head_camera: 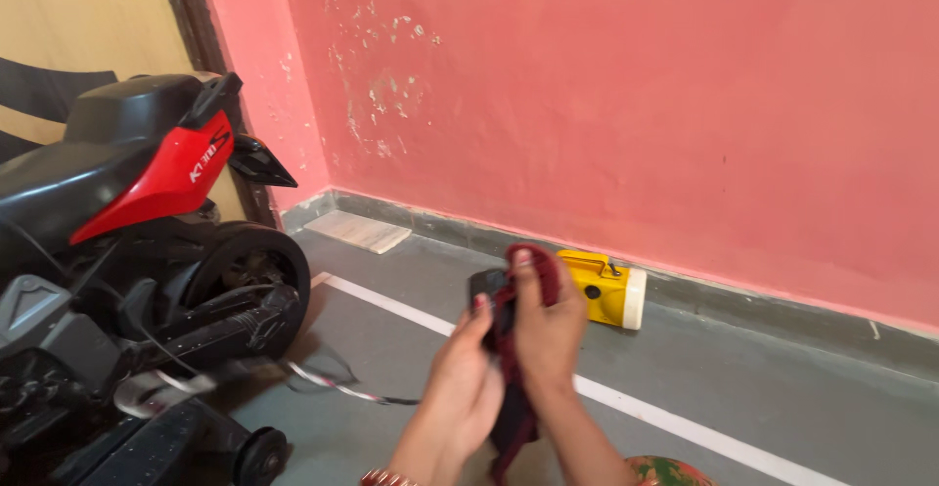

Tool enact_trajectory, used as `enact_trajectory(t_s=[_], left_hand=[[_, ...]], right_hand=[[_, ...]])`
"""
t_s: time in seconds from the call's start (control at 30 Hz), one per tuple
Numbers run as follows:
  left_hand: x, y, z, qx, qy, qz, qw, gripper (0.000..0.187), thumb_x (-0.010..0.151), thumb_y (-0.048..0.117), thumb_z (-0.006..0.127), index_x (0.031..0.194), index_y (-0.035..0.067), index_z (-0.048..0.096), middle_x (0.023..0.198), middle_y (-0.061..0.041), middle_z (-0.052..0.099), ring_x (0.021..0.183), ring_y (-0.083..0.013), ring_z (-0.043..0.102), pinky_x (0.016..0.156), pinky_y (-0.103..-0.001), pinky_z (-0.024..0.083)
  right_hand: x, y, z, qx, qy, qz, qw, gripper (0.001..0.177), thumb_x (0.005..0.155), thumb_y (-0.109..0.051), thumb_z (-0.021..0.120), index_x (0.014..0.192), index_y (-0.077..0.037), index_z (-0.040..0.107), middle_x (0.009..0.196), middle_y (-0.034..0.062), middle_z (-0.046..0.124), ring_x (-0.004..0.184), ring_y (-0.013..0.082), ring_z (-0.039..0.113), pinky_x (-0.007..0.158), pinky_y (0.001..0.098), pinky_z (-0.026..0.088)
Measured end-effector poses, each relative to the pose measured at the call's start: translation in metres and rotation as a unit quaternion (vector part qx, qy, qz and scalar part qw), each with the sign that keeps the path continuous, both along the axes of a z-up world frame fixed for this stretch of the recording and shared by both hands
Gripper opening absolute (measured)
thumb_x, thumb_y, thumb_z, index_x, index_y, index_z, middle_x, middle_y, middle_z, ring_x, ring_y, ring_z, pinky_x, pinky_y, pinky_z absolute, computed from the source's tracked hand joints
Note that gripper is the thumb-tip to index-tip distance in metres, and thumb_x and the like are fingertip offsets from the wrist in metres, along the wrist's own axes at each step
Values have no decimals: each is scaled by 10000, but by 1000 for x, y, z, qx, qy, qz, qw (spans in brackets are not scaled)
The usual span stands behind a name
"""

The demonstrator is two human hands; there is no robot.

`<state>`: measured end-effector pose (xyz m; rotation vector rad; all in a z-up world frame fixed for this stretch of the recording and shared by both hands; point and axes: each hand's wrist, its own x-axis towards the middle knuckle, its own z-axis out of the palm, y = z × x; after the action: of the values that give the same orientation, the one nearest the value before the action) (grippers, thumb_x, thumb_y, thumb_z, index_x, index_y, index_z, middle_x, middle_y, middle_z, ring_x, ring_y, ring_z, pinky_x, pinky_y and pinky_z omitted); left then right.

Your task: The person wipes a yellow portable device with a maroon cloth, then cleans the rear section of a red motorcycle, including the seat and body panels. The person also wipes a black power adapter and its cable.

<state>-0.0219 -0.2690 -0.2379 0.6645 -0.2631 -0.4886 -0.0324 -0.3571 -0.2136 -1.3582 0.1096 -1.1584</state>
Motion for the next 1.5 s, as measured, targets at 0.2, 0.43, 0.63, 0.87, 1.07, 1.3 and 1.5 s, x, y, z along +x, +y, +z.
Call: enact_trajectory(t_s=[0.2,0.43,0.63,0.87,1.07,1.3,1.5], left_hand=[[-3,-9,40,113,-12,-78,990,599,911,538,627,1304,86,647,1261,-37,706,1171,-184,601,1054,-381,442],[4,35,38,256,-49,-37,965,610,865,613,603,1247,142,666,1100,-24,722,990,-185,628,829,-415,488],[27,73,-10,221,-40,98,970,585,928,504,683,1274,38,609,1133,-109,664,964,-202,615,789,-396,496],[42,130,-30,154,78,240,955,527,942,498,566,1287,102,607,1291,-77,679,1106,-140,619,939,-338,483],[25,146,-51,118,47,244,961,570,902,500,554,1302,100,619,1236,-25,707,1089,-156,663,921,-336,521],[47,199,-66,46,102,335,935,537,962,527,641,1260,81,615,1110,-28,704,900,-154,587,687,-288,413],[55,200,-72,-18,46,333,941,462,909,430,726,1193,91,592,1062,-31,684,986,-132,680,892,-322,560]], right_hand=[[-13,-26,9,21,-29,-26,999,302,1007,-302,634,1033,-20,739,835,1,705,746,71,597,667,256,505],[-2,12,-4,-12,1,85,996,421,1030,-361,550,936,0,746,784,28,735,721,76,615,665,253,523],[5,46,-4,175,64,140,972,575,1008,-507,452,951,-2,721,762,112,733,668,183,669,600,344,571],[4,62,-2,282,216,260,898,781,1034,-690,272,1274,-37,627,994,260,623,813,377,656,669,479,551],[-1,152,-76,-210,187,183,942,735,1085,-513,460,1529,63,357,1367,232,537,1298,341,553,1049,379,457],[-1,183,-117,-94,247,392,881,452,1001,-324,584,1344,-31,583,1082,117,721,980,186,669,855,326,524],[12,148,-86,-96,351,528,767,255,980,-251,688,1117,-36,705,871,47,713,651,69,621,598,241,524]])
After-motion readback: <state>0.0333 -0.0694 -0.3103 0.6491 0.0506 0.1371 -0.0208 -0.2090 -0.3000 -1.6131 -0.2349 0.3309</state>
